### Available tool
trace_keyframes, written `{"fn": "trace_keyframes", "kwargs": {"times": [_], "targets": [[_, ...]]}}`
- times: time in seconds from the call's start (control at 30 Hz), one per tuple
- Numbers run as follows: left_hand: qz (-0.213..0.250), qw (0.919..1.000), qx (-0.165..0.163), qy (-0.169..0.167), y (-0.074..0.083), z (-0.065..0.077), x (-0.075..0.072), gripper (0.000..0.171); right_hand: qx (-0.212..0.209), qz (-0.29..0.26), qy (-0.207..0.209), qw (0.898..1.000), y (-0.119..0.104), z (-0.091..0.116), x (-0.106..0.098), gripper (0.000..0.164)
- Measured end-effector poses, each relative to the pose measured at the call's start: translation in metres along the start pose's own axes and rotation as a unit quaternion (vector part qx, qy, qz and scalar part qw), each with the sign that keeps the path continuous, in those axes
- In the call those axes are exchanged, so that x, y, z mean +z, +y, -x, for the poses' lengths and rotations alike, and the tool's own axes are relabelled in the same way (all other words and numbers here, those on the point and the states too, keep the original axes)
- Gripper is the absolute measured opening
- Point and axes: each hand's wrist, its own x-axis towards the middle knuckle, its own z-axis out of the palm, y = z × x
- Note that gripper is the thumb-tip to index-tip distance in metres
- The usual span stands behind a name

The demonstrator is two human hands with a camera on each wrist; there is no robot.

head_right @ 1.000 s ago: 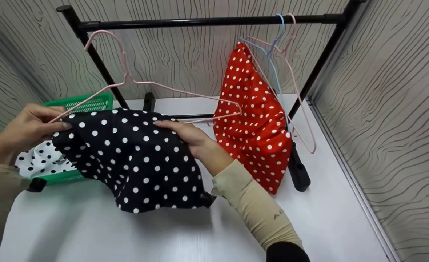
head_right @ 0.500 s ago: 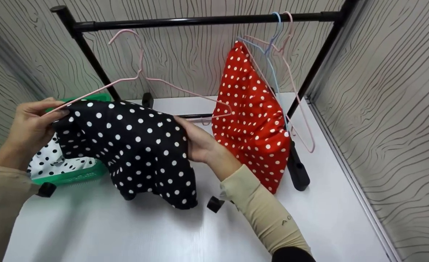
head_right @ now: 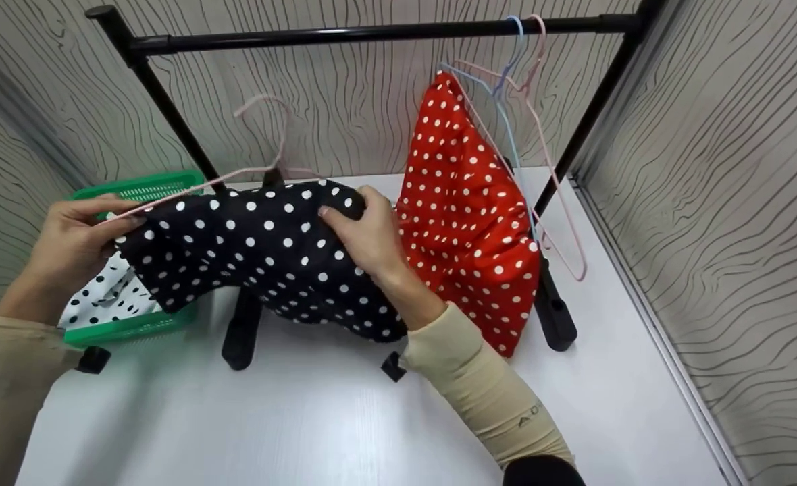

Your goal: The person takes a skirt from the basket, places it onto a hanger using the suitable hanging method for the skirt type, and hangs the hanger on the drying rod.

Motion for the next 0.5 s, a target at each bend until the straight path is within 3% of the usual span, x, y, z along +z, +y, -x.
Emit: {"fn": "trace_keyframes", "kwargs": {"times": [0.1, 0.2, 0.27, 0.37, 0.43, 0.5], "targets": [[0.097, 0.9944, 0.017, 0.038, -0.003, 0.0, 0.001, 0.018, -0.039, 0.008, -0.026, 0.999, -0.002, 0.003, 0.002, 0.031], [0.179, 0.98, 0.053, 0.068, -0.001, 0.0, 0.001, 0.016, -0.038, -0.072, -0.089, 0.993, 0.0, 0.002, -0.001, 0.02], [0.214, 0.9708, 0.072, 0.081, 0.001, 0.001, 0.002, 0.014, -0.013, -0.165, -0.127, 0.978, 0.005, -0.001, -0.004, 0.017], [0.241, 0.9623, 0.073, 0.102, 0.004, 0.002, 0.009, 0.015, 0.032, -0.276, -0.165, 0.946, 0.016, -0.007, -0.005, 0.022], [0.253, 0.959, 0.06, 0.112, 0.006, 0.003, 0.016, 0.017, 0.065, -0.313, -0.195, 0.927, 0.024, -0.007, -0.002, 0.023], [0.248, 0.9597, 0.046, 0.124, 0.008, 0.002, 0.025, 0.019, 0.103, -0.319, -0.226, 0.914, 0.029, -0.004, 0.001, 0.028]]}}
